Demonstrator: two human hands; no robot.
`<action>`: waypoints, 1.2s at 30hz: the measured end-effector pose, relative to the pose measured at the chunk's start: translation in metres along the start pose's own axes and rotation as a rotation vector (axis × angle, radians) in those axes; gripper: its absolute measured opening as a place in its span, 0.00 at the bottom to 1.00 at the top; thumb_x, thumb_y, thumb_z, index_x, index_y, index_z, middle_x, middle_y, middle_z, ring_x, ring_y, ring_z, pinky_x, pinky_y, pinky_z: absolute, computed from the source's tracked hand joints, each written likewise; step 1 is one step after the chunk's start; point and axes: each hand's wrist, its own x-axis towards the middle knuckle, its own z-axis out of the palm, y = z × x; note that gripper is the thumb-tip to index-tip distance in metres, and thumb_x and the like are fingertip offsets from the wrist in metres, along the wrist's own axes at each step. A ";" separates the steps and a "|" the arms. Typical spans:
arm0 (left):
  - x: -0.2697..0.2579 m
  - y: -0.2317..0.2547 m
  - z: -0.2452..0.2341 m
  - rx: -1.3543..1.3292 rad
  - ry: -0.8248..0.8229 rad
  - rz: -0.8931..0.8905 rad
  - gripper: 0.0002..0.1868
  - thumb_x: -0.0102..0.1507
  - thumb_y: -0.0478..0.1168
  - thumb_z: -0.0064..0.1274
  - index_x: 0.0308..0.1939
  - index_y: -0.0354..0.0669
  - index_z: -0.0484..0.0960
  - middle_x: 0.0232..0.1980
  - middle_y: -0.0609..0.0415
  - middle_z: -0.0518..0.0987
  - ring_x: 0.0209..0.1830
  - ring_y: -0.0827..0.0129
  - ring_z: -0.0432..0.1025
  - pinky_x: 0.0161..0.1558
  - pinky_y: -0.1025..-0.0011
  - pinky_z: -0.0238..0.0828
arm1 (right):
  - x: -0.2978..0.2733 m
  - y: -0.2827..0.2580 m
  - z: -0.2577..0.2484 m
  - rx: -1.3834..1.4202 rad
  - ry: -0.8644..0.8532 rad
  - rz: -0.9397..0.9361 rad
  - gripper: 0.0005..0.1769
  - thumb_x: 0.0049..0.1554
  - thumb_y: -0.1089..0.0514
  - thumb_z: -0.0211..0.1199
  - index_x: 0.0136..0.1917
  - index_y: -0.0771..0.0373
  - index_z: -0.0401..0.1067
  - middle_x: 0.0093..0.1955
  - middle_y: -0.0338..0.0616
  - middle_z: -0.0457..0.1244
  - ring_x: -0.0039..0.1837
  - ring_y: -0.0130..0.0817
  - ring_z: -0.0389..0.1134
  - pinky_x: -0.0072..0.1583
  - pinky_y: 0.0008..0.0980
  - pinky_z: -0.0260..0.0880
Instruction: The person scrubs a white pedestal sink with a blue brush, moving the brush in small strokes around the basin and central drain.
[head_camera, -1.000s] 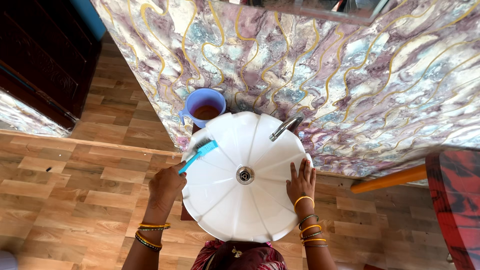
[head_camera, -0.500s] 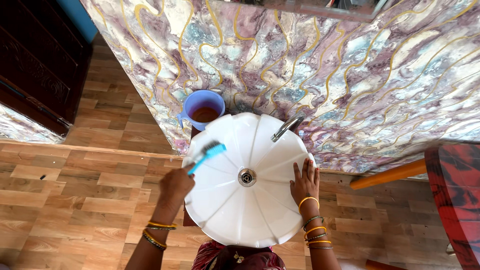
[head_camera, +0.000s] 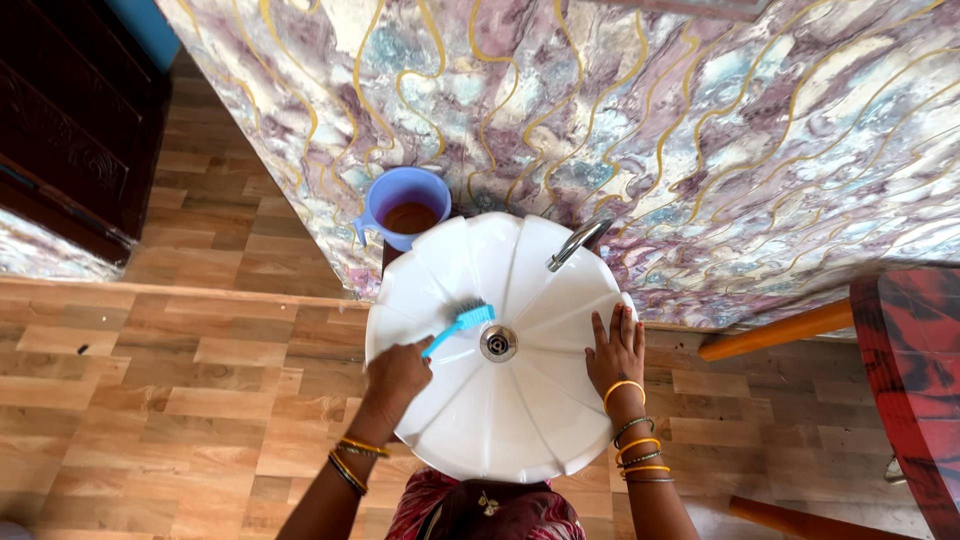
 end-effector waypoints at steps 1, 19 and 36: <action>0.005 -0.005 -0.009 0.008 0.035 0.027 0.24 0.65 0.50 0.50 0.67 0.72 0.76 0.44 0.48 0.85 0.45 0.54 0.80 0.49 0.57 0.78 | 0.004 -0.001 -0.001 0.000 0.016 -0.003 0.43 0.59 0.45 0.59 0.82 0.51 0.47 0.86 0.56 0.34 0.86 0.48 0.31 0.81 0.49 0.32; 0.002 0.005 -0.003 -0.086 -0.022 0.031 0.24 0.63 0.50 0.53 0.64 0.73 0.78 0.44 0.48 0.84 0.46 0.51 0.79 0.50 0.55 0.77 | 0.003 0.000 -0.002 -0.002 0.013 0.012 0.43 0.59 0.44 0.58 0.82 0.49 0.47 0.86 0.53 0.35 0.86 0.46 0.32 0.81 0.47 0.32; -0.006 0.014 0.008 -0.036 -0.022 0.007 0.26 0.64 0.50 0.52 0.67 0.75 0.75 0.45 0.49 0.85 0.46 0.53 0.80 0.49 0.57 0.78 | 0.002 -0.001 0.001 -0.010 0.046 0.006 0.40 0.61 0.39 0.54 0.81 0.50 0.49 0.86 0.53 0.38 0.86 0.47 0.34 0.81 0.48 0.33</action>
